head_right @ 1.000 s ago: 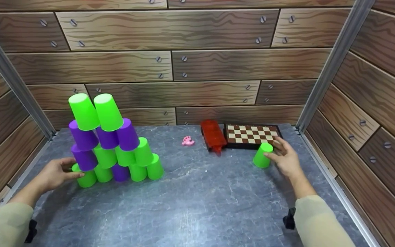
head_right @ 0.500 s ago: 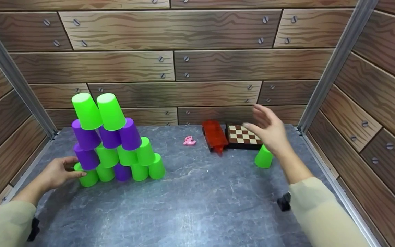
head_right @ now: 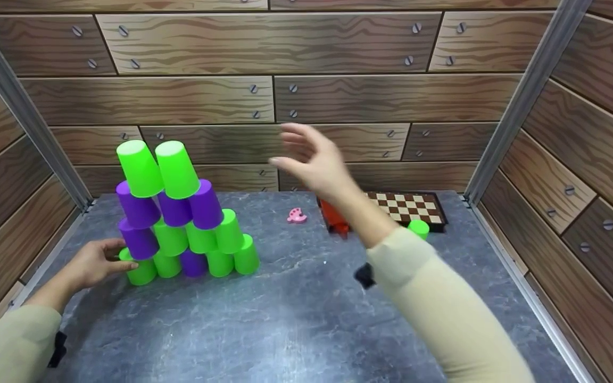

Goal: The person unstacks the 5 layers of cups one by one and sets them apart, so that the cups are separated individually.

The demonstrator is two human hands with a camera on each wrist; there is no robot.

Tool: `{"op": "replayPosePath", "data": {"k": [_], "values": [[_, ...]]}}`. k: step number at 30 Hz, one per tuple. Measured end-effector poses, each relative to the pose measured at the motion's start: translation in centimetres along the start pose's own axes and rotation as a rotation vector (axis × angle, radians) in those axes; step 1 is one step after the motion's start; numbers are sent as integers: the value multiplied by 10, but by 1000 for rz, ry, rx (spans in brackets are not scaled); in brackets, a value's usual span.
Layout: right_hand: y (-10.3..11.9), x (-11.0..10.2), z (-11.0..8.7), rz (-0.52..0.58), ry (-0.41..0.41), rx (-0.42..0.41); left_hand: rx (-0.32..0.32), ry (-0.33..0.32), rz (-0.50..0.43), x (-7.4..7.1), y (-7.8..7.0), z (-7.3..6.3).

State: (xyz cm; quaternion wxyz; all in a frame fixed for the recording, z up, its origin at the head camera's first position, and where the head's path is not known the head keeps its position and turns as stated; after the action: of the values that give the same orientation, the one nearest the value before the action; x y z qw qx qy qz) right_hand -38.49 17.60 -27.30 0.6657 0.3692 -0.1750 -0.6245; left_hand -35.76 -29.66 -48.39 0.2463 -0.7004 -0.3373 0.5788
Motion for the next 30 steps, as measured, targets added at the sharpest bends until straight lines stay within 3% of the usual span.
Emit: {"op": "replayPosePath", "data": {"k": [7,15,22,30], "values": [[18,64,28,34,59,-62,3,3,-1,0,0,0],[25,117,48,63,106,-93,-3,2,-16,0,0,1],[20,146,53,45,141,-81,12,-6,-25,2,-2,1],[13,160,50,50,175,-39,-1,-6,-4,0,0,2]]}}
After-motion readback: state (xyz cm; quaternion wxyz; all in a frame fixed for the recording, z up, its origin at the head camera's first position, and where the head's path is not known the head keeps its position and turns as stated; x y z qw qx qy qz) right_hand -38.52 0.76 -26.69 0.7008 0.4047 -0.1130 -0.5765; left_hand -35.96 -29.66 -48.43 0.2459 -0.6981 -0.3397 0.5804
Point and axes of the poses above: each hand's wrist, its own z-axis towards the middle knuckle, its own x-axis out of the palm, y = z × x, the point moved 6 cm from there along z, towards the middle knuckle, and after that the axes turned 14 degrees about -x, right-handed, at the moved point
